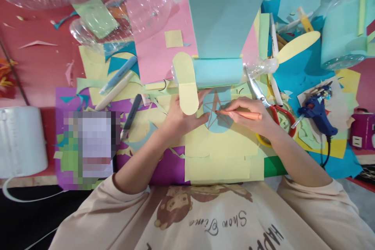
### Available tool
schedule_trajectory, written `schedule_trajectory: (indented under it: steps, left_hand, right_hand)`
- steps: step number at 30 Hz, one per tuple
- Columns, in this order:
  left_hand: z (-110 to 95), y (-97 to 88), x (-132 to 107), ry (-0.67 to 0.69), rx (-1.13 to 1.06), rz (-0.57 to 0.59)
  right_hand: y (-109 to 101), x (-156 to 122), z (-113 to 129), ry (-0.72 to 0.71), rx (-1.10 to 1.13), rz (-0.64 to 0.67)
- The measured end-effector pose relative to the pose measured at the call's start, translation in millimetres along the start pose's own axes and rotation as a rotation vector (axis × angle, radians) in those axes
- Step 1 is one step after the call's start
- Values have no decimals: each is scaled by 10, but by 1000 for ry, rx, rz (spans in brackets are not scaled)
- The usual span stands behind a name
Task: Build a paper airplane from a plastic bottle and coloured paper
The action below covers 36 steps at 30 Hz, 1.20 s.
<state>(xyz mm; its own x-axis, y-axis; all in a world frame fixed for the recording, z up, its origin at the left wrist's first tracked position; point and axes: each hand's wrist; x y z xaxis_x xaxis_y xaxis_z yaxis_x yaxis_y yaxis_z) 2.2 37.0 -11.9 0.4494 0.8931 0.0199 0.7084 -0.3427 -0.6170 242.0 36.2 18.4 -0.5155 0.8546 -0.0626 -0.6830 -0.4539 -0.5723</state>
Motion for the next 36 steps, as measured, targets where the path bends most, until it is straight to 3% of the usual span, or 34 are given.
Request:
schedule_trajectory:
  steps: [36]
  left_hand:
    - [-4,-5,-4,-22,6,7]
  right_hand:
    - [-18,18,-21,-55,-15,2]
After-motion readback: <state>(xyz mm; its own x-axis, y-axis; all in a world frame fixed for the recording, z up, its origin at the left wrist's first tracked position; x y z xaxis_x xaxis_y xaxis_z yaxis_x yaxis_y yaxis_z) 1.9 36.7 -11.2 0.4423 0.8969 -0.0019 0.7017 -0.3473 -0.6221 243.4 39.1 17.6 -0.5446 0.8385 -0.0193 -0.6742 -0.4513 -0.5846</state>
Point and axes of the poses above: each hand's wrist, its own x-axis towards the middle knuckle, its own y-axis out of the palm, z = x × y, and after that the axes turned 13 degrees about -x, right-handed
